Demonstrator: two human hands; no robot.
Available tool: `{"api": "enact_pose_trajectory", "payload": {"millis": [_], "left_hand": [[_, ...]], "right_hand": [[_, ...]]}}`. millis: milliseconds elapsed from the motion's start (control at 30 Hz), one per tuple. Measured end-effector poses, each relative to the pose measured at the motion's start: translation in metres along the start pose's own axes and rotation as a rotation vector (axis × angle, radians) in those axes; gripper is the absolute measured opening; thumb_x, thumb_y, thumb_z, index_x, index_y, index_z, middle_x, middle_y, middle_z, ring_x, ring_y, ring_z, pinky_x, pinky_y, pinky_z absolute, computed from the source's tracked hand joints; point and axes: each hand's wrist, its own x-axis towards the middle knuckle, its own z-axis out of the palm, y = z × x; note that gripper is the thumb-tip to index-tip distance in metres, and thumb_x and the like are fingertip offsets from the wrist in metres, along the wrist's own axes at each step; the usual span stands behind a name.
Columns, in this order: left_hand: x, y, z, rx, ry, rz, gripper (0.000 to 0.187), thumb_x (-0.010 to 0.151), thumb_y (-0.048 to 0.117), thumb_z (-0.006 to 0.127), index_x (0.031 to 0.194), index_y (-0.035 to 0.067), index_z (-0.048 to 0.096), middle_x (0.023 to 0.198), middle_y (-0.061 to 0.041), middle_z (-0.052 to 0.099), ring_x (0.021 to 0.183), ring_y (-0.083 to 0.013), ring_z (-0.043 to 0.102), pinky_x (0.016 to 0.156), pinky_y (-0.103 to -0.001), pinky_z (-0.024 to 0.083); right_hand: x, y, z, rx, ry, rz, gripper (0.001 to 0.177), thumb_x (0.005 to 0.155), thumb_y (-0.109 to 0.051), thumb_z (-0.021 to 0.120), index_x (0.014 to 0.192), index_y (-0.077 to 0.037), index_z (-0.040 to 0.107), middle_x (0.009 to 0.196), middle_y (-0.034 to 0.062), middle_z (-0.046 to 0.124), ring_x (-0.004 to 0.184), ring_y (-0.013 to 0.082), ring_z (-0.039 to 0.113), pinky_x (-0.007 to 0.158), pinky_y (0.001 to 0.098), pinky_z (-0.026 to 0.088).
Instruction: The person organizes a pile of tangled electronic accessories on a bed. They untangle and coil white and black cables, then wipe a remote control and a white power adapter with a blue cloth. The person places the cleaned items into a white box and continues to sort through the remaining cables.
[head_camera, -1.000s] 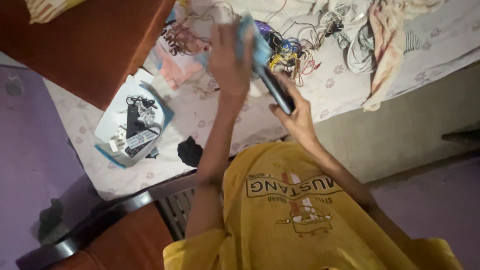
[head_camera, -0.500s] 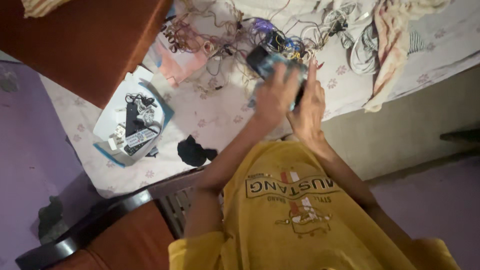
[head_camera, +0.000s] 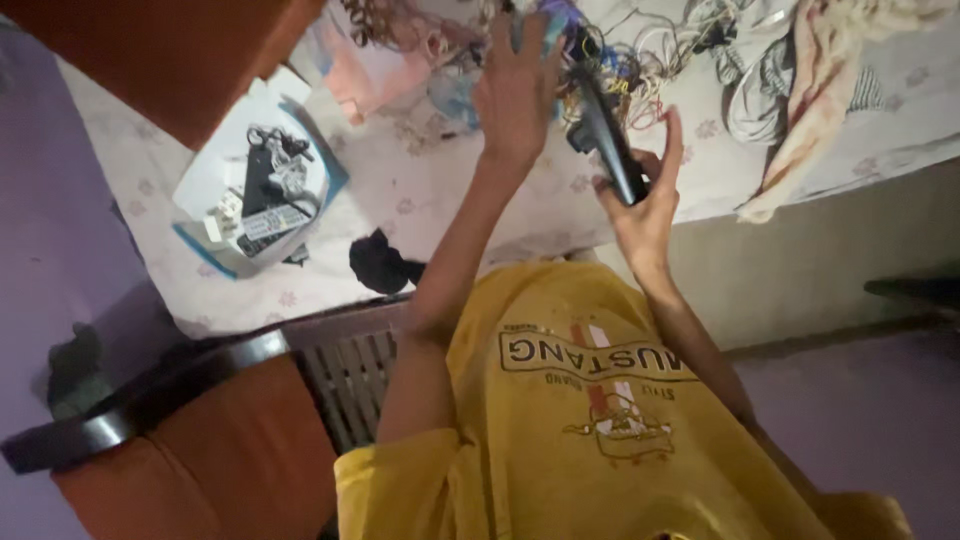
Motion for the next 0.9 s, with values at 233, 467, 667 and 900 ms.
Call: {"api": "enact_pose_trajectory", "payload": {"millis": [233,467,667,900], "left_hand": [[-0.086,0.069,0.005,-0.711,0.061,-0.054,0.037,0.107,0.023,0.063,0.139,0.007,0.056,0.132,-0.022,0.062,0.115,-0.0378,0.067,0.094,-0.043,0.057],[-0.048,0.063,-0.025,-0.943,-0.019,-0.240,0.044,0.106,0.037,0.061,0.132,0.001,0.060,0.109,-0.017,0.072,0.095,-0.0256,0.071,0.085,-0.035,0.056],[-0.086,0.063,-0.029,-0.968,-0.152,-0.204,0.059,0.098,0.041,0.069,0.137,-0.001,0.053,0.113,-0.013,0.070,0.098,-0.0194,0.070,0.087,-0.033,0.058],[-0.082,0.033,-0.053,-1.308,-0.202,-0.172,0.055,0.100,0.027,0.074,0.142,-0.002,0.053,0.120,-0.013,0.068,0.109,-0.0186,0.063,0.097,-0.032,0.052]], "right_hand": [[0.027,0.023,0.004,0.639,0.121,0.095,0.055,0.115,-0.022,0.056,0.162,-0.008,0.033,0.145,0.0075,0.054,0.128,0.0179,0.055,0.110,0.0329,0.049],[0.021,0.005,0.029,0.852,0.047,0.173,0.051,0.109,-0.027,0.058,0.153,-0.010,0.038,0.137,0.0039,0.056,0.122,0.0147,0.058,0.104,0.0313,0.050],[0.042,-0.002,0.008,0.769,0.069,0.183,0.039,0.111,-0.030,0.059,0.140,-0.005,0.050,0.116,0.0062,0.063,0.105,0.0154,0.063,0.091,0.0313,0.053],[0.034,0.009,0.045,0.748,-0.066,0.263,0.043,0.109,-0.033,0.059,0.143,-0.006,0.051,0.119,0.0035,0.064,0.108,0.0140,0.062,0.095,0.0308,0.053]]}}
